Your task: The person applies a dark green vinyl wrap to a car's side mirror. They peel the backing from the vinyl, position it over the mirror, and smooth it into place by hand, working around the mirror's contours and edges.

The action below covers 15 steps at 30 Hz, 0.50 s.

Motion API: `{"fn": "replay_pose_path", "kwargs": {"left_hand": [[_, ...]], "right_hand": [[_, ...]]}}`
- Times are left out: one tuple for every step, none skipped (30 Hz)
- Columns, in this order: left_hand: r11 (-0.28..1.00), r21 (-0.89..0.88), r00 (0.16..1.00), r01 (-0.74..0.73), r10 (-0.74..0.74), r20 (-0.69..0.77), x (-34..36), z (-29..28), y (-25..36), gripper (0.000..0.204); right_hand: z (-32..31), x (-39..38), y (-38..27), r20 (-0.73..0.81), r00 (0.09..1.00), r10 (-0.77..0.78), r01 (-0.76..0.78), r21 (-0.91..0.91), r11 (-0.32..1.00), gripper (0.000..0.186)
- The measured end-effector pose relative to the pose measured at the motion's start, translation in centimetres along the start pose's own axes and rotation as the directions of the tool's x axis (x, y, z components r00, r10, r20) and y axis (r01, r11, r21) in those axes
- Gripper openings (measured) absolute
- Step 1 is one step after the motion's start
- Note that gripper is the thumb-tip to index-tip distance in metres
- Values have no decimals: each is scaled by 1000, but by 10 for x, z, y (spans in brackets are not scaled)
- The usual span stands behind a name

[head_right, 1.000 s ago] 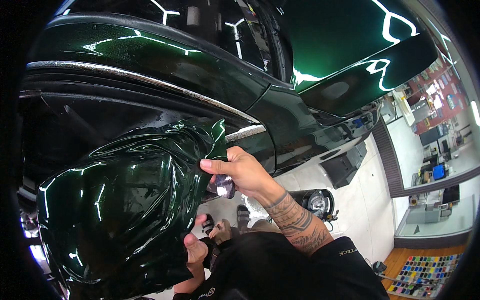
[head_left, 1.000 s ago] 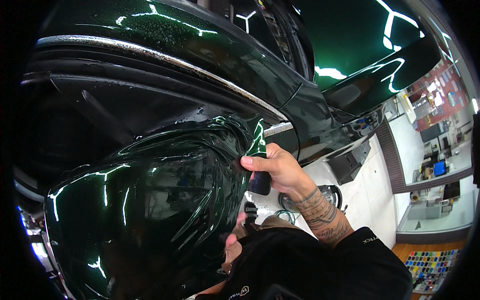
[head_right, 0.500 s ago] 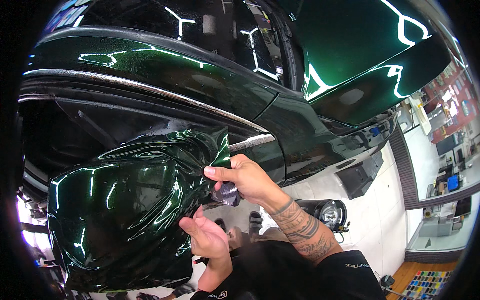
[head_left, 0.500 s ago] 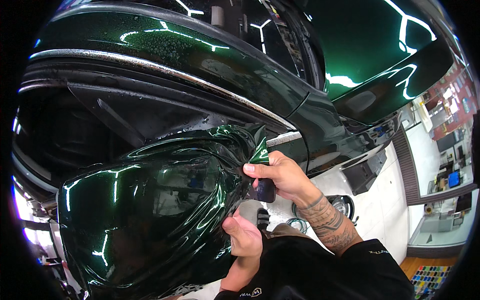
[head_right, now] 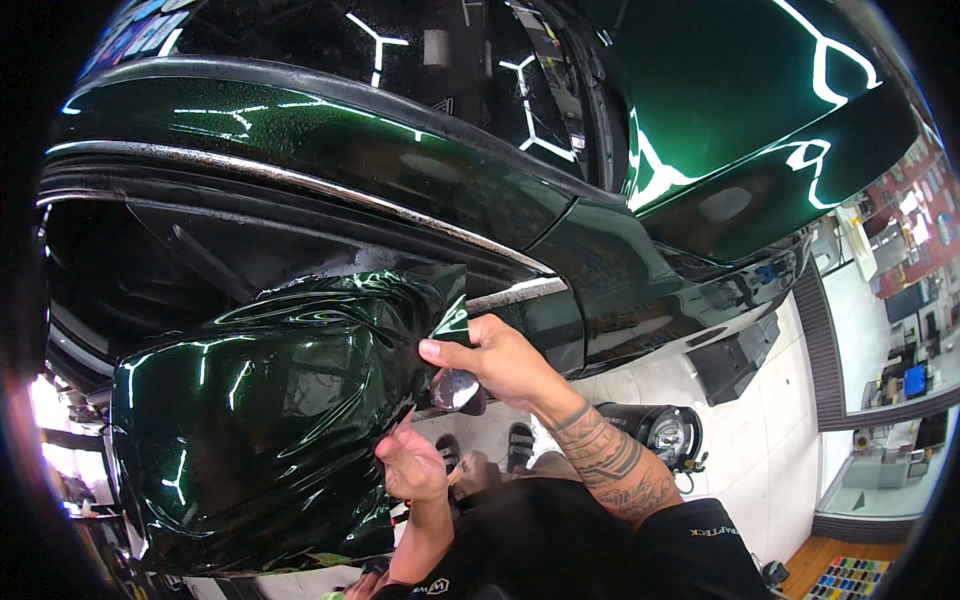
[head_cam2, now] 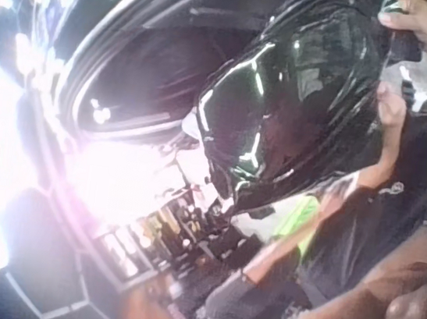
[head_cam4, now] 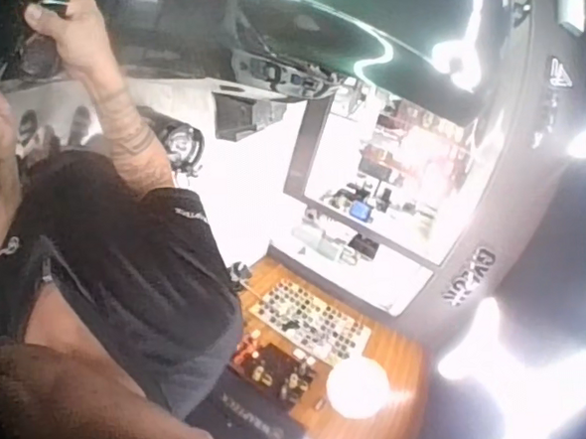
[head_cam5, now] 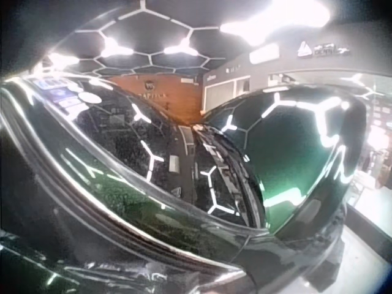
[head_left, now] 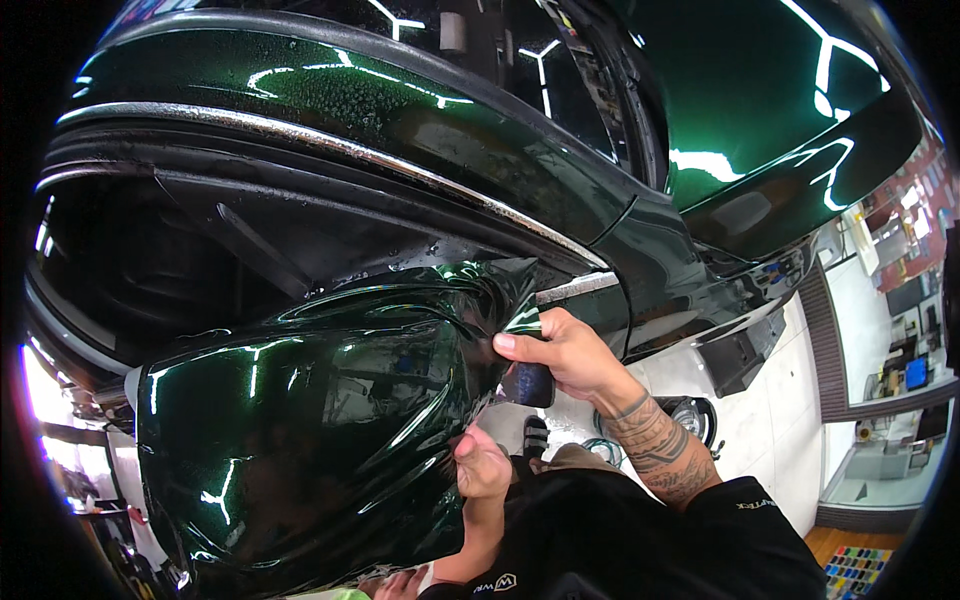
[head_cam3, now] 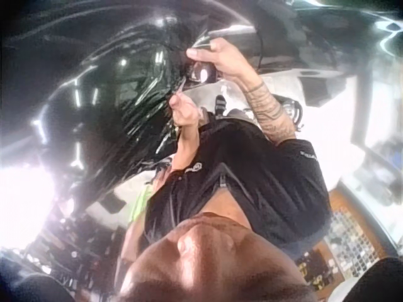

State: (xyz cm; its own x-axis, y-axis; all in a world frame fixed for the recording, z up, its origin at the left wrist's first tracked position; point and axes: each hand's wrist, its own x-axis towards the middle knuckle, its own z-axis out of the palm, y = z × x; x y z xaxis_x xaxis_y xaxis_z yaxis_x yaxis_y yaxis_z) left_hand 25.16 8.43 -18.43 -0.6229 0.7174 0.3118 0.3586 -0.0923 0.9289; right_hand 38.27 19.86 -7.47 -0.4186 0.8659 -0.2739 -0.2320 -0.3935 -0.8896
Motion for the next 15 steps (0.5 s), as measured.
{"fn": "replay_pose_path", "kwargs": {"left_hand": [[994,-63,996,-85,85,-1,3,2,-8,62],[991,-52,992,-125,125,6,2,4,-17,61],[986,-30,987,-161,161,-6,0,3,-24,61],[987,61,989,-147,147,-2,-8,0,-35,59],[987,34,988,-155,155,-18,-8,0,-32,57],[986,12,986,-164,164,-33,-9,-2,-28,56],[968,-138,978,-207,201,-55,2,4,-9,54],[939,-254,972,-233,218,-84,7,10,-3,52],[895,-361,965,-263,240,-108,13,16,3,51],[860,-431,962,-273,245,-120,15,20,1,51],[862,-429,962,-270,225,-153,15,15,4,50],[858,-445,965,-257,203,-166,15,13,8,50],[853,-461,967,-246,184,-176,14,12,12,49],[818,-518,964,-249,157,-215,20,19,27,49],[825,-523,971,-214,123,-204,18,19,29,50]], "right_hand": [[-3,-2,1,0,999,-42,42,-43,998,25],[-11,-12,-2,38,995,-90,90,0,996,34],[-25,-20,-2,133,988,-84,68,124,990,44],[-35,-31,-2,98,984,-150,118,274,954,49],[-45,-43,0,53,976,-209,169,416,894,55],[-56,-57,2,-98,990,-103,141,585,799,60],[-67,-69,9,-243,970,26,165,729,664,65],[-65,-80,4,-70,997,-16,64,762,644,72],[-51,-84,-9,41,997,-58,8,747,664,65],[-35,-86,-32,94,992,-83,11,595,803,64],[-17,-79,-58,185,979,-90,6,412,911,64],[3,-71,-76,247,914,-321,328,14,945,60],[22,-56,-90,423,780,-462,602,-304,739,57],[41,-41,-104,567,594,-570,801,-482,355,53],[56,-27,-105,686,468,-557,860,-499,107,49]]}}
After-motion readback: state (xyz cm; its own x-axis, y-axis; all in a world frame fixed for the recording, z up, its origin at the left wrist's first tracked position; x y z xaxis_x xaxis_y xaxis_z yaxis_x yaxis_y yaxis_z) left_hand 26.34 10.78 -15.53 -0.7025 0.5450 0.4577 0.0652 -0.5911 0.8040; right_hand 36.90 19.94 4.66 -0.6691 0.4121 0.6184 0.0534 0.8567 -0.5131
